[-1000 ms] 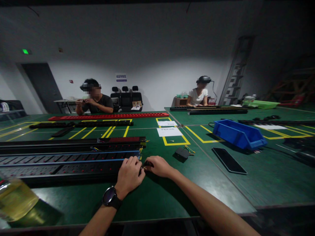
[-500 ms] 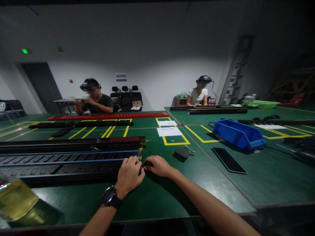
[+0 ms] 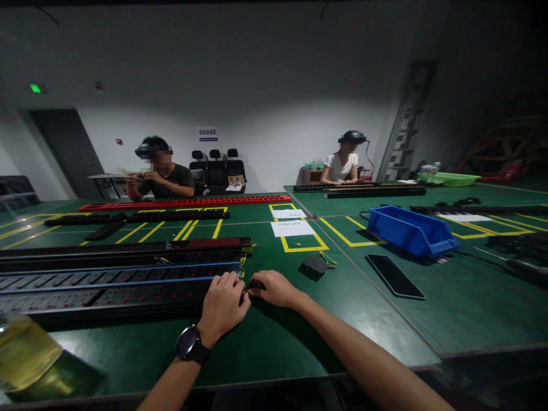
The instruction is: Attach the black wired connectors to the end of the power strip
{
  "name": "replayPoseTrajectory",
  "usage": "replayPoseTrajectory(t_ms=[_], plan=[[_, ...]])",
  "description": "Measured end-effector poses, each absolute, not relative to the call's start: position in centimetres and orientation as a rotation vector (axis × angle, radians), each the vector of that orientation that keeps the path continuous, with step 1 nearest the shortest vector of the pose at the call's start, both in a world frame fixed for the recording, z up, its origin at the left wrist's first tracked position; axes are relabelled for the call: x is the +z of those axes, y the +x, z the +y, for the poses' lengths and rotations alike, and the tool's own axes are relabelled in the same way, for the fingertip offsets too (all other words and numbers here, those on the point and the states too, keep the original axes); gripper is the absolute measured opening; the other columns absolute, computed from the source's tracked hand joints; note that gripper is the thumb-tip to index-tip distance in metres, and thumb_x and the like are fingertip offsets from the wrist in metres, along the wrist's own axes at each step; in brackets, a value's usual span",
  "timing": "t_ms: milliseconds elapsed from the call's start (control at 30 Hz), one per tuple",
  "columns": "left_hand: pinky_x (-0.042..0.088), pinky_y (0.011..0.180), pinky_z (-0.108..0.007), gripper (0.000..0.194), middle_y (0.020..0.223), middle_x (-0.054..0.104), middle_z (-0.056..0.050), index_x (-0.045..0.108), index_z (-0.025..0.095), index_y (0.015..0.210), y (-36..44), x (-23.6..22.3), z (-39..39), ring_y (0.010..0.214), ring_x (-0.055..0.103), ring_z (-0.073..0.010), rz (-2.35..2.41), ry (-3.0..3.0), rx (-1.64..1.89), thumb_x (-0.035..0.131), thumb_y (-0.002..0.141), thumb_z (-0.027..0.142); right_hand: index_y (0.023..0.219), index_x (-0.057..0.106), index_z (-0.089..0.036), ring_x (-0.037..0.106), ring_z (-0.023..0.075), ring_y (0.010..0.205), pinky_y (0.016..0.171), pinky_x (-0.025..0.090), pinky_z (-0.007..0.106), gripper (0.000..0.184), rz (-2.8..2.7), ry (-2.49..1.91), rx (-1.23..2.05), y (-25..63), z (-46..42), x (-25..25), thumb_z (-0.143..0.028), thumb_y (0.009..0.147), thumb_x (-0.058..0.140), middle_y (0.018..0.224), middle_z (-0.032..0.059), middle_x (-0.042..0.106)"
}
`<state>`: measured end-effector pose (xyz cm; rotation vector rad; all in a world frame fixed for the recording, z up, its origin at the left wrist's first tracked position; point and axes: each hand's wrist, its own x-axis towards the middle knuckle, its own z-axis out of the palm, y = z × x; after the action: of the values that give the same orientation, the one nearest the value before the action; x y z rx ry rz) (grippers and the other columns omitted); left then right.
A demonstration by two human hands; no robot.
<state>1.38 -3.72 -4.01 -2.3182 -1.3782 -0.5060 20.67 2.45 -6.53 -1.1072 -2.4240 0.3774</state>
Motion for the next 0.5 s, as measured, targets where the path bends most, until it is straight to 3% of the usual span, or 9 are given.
replayPoseTrajectory(t_ms=[367,500], plan=[[0.04,0.081,-0.041,0.015,0.094,0.064,-0.009,0.067,0.02,0.084,1.3,-4.1,-3.5,0.091,0.055,-0.0258,-1.371,-2.321,-0.506,0.055,0.09,0.026,0.102,0.076,-0.018,0.064,0.015,0.075,0.066,0.04,0.024,0.021,-2.42,-1.015,0.527,23.7,3.7,-4.2,-0.033,0.095,0.062,0.088,0.004,0.074],[0.04,0.081,-0.041,0.017,0.094,0.064,-0.009,0.069,0.019,0.085,1.2,-4.0,-3.6,0.091,0.055,-0.0258,-1.352,-2.335,-0.548,0.056,0.09,0.028,0.1,0.076,-0.016,0.066,0.0176,0.079,0.07,0.042,0.026,0.028,-2.144,-1.318,0.294,29.1,5.7,-2.7,-0.034,0.099,0.054,0.093,0.0077,0.075]])
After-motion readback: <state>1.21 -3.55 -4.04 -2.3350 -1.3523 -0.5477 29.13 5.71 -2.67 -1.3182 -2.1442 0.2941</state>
